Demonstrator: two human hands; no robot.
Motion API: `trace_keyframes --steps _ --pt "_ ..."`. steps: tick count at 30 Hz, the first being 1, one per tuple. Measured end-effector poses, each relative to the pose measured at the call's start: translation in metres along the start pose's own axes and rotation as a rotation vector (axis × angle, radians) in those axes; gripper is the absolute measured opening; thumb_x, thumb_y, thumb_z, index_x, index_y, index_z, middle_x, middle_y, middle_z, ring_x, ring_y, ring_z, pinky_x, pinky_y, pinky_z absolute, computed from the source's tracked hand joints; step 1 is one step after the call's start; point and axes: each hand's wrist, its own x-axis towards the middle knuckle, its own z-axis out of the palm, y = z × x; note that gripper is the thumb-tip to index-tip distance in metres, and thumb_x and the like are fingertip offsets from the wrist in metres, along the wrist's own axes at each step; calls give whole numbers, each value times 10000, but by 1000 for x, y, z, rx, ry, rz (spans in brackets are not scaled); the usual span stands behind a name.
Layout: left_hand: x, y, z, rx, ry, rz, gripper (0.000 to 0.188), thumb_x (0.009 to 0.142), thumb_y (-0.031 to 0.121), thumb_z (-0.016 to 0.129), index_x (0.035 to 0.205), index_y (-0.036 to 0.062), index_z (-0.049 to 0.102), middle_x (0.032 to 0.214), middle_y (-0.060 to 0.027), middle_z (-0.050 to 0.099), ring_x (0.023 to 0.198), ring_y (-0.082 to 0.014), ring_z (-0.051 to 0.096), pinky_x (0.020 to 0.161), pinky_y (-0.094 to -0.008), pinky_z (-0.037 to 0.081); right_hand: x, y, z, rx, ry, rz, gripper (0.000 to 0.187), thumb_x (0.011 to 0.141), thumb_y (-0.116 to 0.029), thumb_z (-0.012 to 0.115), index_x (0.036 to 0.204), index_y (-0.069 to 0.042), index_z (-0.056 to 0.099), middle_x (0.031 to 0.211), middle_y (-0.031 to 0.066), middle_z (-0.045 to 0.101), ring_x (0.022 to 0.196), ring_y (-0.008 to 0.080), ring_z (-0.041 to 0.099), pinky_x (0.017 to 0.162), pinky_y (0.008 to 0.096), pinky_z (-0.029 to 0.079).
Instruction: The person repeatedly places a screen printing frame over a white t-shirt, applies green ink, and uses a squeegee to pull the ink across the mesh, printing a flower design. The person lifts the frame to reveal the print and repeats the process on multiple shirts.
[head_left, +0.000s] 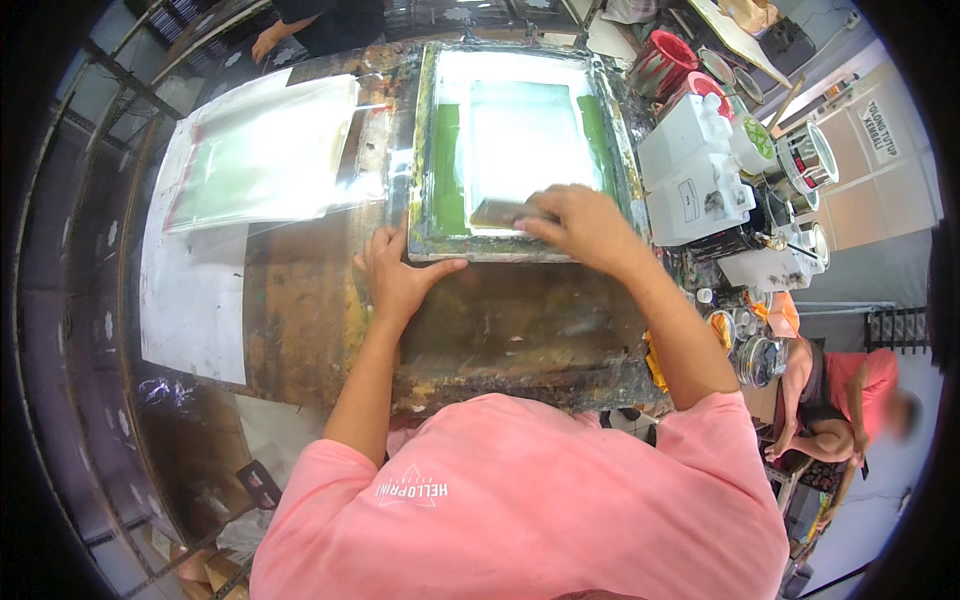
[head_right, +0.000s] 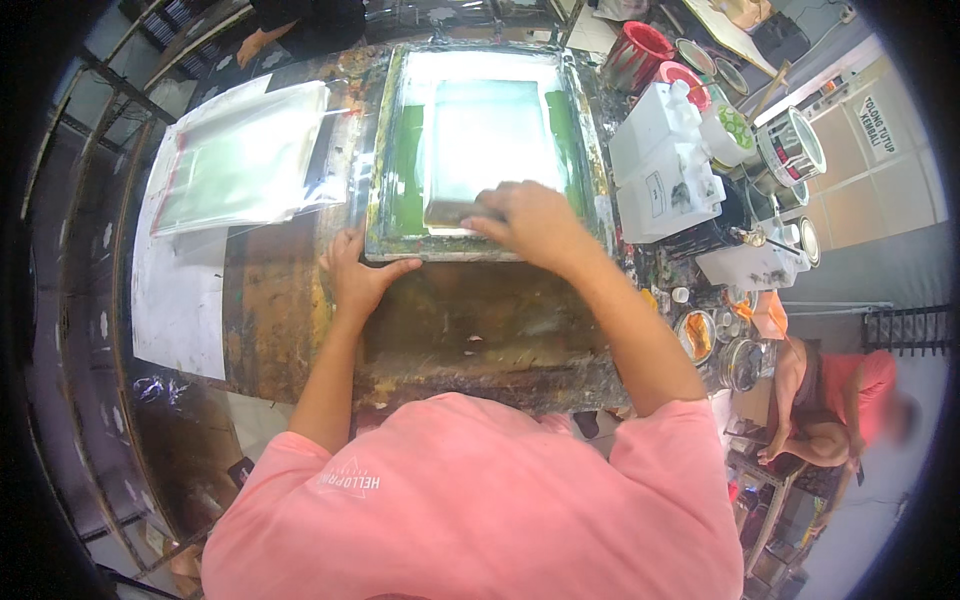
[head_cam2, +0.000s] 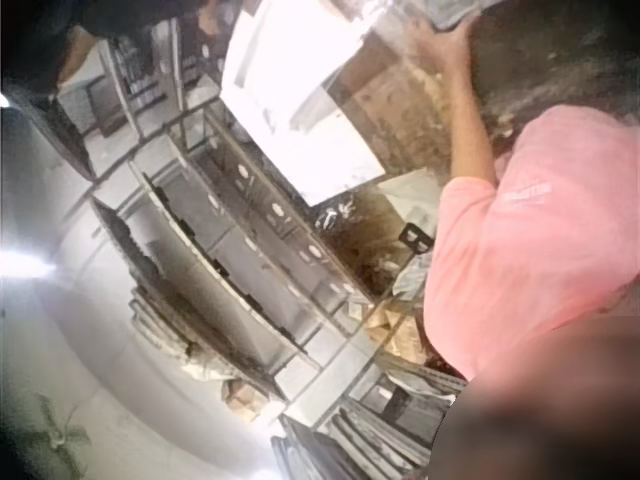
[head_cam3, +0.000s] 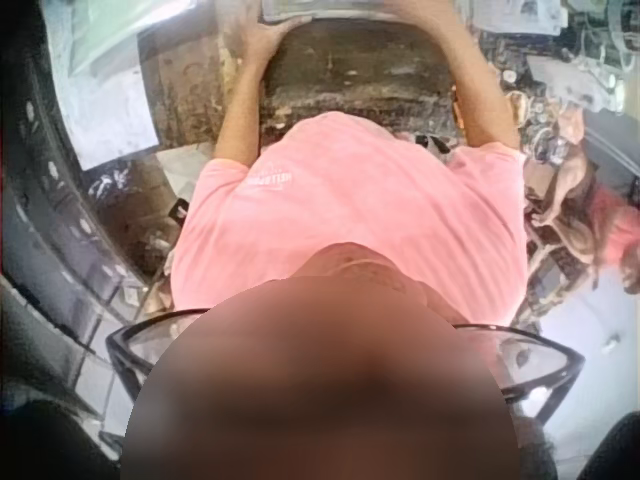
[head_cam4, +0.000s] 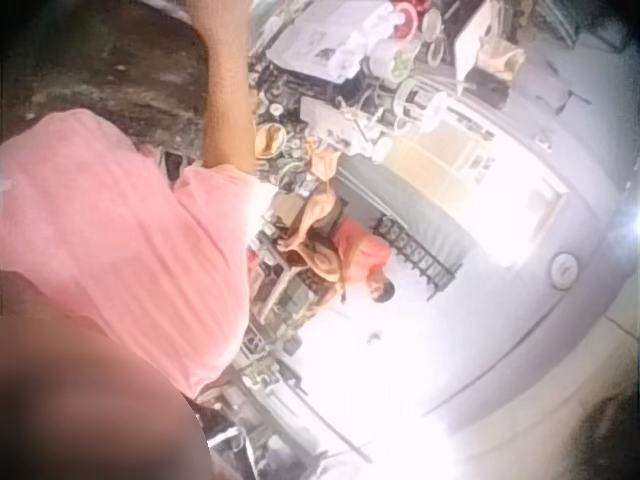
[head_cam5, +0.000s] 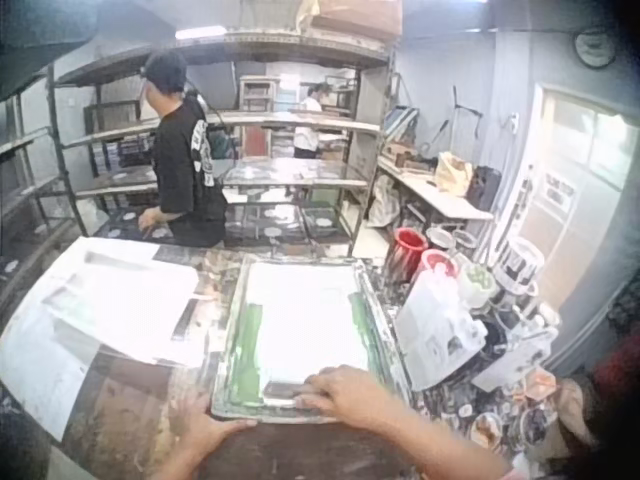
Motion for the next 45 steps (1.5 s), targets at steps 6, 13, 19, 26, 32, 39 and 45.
trace_keyframes --steps 6,13,19,26,32,39,45 --pt "-6 -19 19 51 97 149 1101 555 695 929 1455 120 664 1103 -57 570 1101 -272 528 1025 -477 302 -23 -16 42 -182 30 44 339 924 -439 755 1025 -117 722 943 100 691 886 319 698 700 466 580" --pt "-6 -20 16 30 74 146 1125 517 684 946 1459 137 666 1064 -52 546 1059 -263 514 998 -456 308 52 47 57 -309 137 -1 346 912 -433 760 1115 -153 758 1001 51 695 920 280 696 721 455 596" --pt "-3 -21 15 7 92 143 1159 510 673 956 1495 148 641 1063 -56 551 1059 -268 514 996 -462 311 160 124 37 -332 129 -40 497 972 -606 641 1070 -131 750 970 102 729 924 330 723 773 481 593" --pt "0 -20 20 -148 171 212 1195 568 645 953 1533 53 572 976 -67 658 935 -243 564 968 -407 349 227 148 -10 -214 -3 17 567 963 -668 621 990 -119 763 881 150 752 920 377 728 804 519 551" --pt "-2 -20 19 -143 181 260 1209 605 673 918 1536 -1 543 912 -71 655 854 -239 551 908 -394 373 233 170 28 -292 235 -67 523 969 -637 629 1006 -128 745 885 122 725 923 359 724 778 511 560" --pt "-5 -21 22 -151 186 249 1166 659 668 899 1540 -3 535 921 -81 660 837 -255 541 879 -403 383 141 106 30 -309 105 -31 433 991 -563 632 1010 -136 700 938 106 692 919 349 709 725 513 561" --pt "-5 -20 21 -148 228 258 1121 689 640 900 1537 4 538 971 -100 695 872 -270 587 910 -400 385 23 0 23 -291 0 71 396 981 -470 681 1037 -81 637 949 128 654 876 353 696 708 491 568"
